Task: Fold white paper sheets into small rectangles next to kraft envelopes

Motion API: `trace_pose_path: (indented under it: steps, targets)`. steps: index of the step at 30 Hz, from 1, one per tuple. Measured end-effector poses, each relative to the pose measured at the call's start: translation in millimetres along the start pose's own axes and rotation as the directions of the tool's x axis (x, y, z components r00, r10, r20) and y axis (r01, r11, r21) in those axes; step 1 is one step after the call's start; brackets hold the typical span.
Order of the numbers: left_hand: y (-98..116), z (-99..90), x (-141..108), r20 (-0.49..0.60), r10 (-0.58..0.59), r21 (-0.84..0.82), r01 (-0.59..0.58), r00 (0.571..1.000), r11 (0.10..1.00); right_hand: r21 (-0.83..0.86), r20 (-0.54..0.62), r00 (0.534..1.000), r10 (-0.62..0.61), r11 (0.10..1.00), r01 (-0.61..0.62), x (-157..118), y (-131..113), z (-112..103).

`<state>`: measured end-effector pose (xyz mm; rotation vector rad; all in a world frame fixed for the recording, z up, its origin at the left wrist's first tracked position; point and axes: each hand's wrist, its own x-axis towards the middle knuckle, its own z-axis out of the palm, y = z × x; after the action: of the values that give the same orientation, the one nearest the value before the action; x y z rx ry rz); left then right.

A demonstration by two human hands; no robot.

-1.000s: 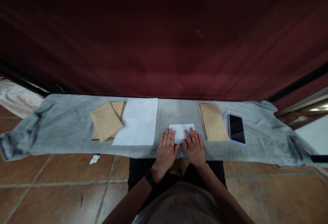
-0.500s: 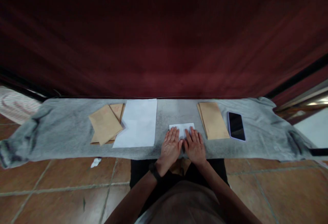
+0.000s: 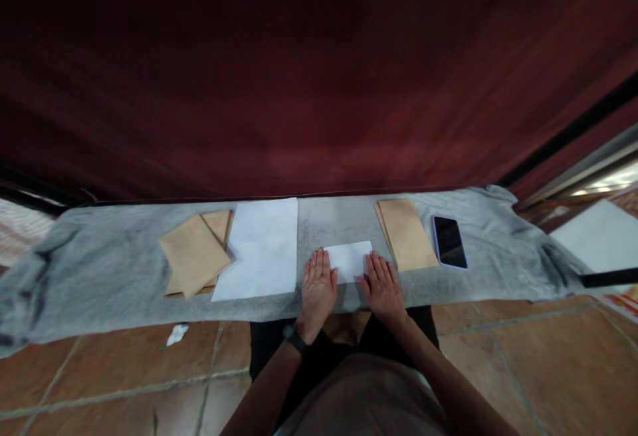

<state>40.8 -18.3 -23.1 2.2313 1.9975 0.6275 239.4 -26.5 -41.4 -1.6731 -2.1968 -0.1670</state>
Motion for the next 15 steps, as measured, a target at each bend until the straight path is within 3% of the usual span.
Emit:
trace_pose_path:
  steps: [4, 8, 10, 12, 15]
  targets:
    - [-1, 2.2, 0, -0.029, -0.07, -0.185, 0.063, 0.997, 0.981, -0.017, 0.004, 1.0, 0.001, 1.0, -0.001, 1, -2, 0]
    - [0, 5.0, 9, 0.078, -0.235, -0.422, 0.246, 0.969, 0.873, -0.015, 0.002, 1.0, 0.001, 1.0, -0.001, 1, -3, -1]
    - [-1, 3.4, 14, 0.162, -0.326, -0.557, 0.359, 0.931, 0.749, -0.003, 0.003, 1.0, -0.004, 1.0, 0.004, 1, -2, -1]
    - [-2, 0.0, 18, 0.265, -0.403, -0.687, 0.465, 0.876, 0.558, 0.012, 0.006, 1.0, -0.018, 1.0, 0.018, 0, 0, -1]
    - [-2, -6.4, 22, 0.344, -0.476, -0.792, 0.522, 0.809, 0.315, 0.03, 0.009, 0.999, -0.039, 0.999, 0.039, -1, 2, -1]
